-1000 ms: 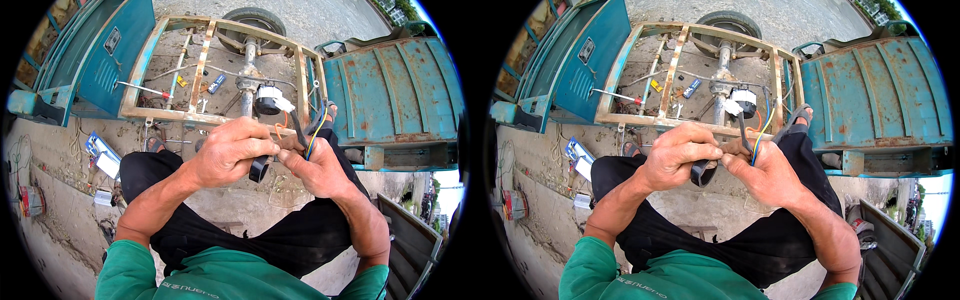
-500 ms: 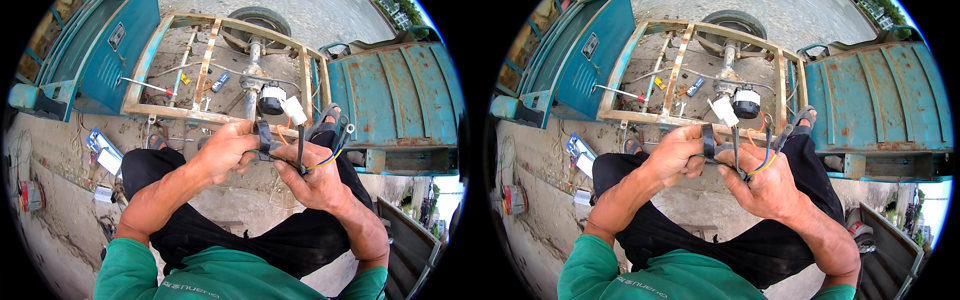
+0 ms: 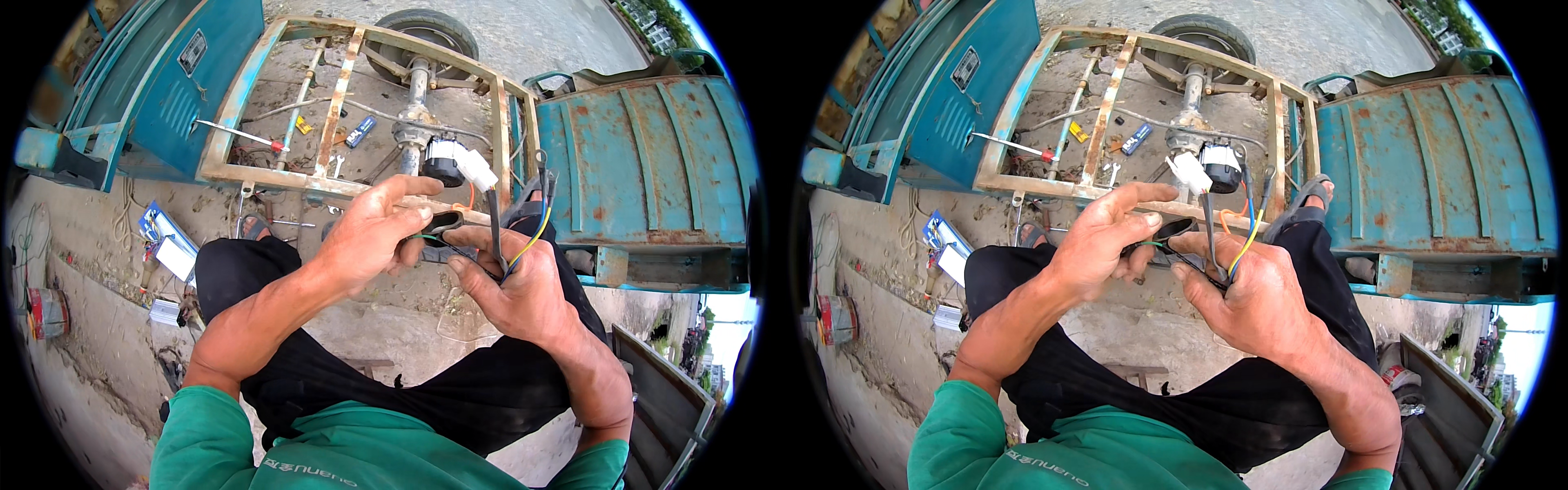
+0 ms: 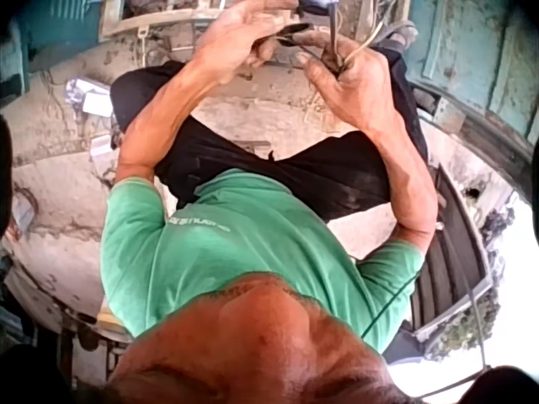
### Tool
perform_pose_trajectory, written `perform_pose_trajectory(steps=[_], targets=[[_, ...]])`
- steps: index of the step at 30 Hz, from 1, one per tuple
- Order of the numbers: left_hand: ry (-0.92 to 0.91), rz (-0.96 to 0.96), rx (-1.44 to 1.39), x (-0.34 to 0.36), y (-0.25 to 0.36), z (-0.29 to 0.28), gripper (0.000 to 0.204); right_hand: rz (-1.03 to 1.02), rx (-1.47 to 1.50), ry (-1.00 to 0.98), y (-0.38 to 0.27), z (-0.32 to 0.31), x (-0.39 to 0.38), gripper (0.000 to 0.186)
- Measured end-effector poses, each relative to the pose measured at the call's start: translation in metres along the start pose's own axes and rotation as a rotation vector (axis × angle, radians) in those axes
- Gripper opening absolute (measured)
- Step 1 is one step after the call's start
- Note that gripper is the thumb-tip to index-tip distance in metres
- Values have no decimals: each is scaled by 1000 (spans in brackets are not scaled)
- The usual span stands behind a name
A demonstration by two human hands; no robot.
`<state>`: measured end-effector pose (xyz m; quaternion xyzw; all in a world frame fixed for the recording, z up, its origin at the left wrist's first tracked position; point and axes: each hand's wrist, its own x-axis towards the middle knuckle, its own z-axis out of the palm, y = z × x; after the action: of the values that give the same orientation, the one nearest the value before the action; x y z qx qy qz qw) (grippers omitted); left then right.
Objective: The person sits on the ground and wraps electrical wires on a teal three-wheeled vehicle with black electrical tape. They repeatedly wrap and adjust the tape around the wire bundle near the motor.
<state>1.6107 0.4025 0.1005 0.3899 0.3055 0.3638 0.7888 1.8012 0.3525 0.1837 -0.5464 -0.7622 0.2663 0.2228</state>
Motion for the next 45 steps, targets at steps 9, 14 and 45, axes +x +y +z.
perform_pose_trajectory(steps=[9, 14, 45], targets=[[-196, 421, 756, -9, 17, -16, 35, 216, 123, -149, 0, -23, 7, 22], [-285, 593, 829, -4, 19, -24, 34, 308, 316, -294, 4, -33, 11, 24], [-98, -169, -307, 5, -11, -5, 7, 23, 85, -38, 2, -7, -3, 18]])
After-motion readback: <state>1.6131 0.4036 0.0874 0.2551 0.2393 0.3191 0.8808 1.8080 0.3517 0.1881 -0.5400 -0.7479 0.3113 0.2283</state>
